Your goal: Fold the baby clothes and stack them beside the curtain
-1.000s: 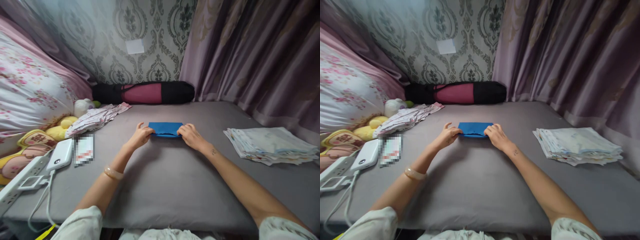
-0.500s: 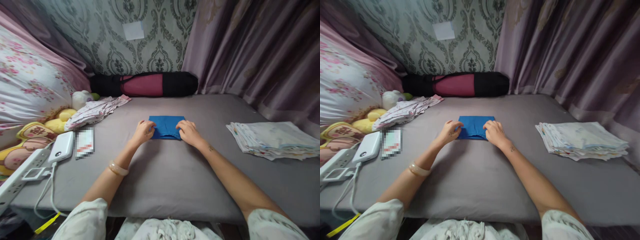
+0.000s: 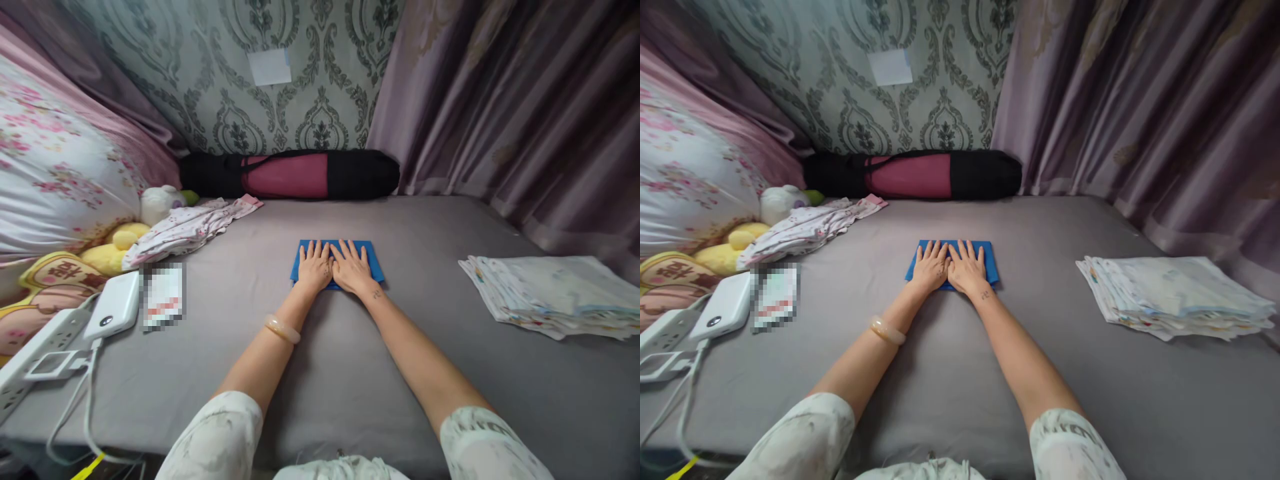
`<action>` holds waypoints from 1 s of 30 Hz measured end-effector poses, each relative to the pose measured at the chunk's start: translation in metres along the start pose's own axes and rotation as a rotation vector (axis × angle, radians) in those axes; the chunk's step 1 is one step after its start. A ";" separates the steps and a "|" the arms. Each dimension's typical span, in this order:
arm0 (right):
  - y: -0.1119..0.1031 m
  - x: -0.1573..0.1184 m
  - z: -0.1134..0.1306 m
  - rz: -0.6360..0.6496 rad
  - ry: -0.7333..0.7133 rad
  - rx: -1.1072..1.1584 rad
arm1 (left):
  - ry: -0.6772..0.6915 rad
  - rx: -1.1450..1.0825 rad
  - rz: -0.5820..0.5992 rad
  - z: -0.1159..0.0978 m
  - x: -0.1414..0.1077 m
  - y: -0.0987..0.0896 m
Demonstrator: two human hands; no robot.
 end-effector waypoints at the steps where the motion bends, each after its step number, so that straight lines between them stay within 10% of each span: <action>1: 0.001 0.000 -0.001 0.007 0.005 0.002 | -0.003 0.000 0.010 0.000 0.000 0.000; 14: 0.006 0.007 -0.006 0.098 0.049 0.012 | 0.011 0.021 0.113 0.001 0.008 -0.004; 25: -0.009 0.014 -0.013 0.003 0.003 0.024 | 0.016 0.036 -0.132 -0.007 0.016 -0.012; 30: 0.002 0.017 -0.015 0.061 -0.009 0.020 | 0.083 0.014 -0.017 -0.009 0.021 0.002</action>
Point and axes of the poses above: each hand's wrist, its own x-axis towards the middle knuckle, its own y-axis out of the palm, z = x × y, the point moved 6 cm from there along x, towards the middle knuckle, and after that the axes turned 14 degrees about x, right-handed, at the moved point
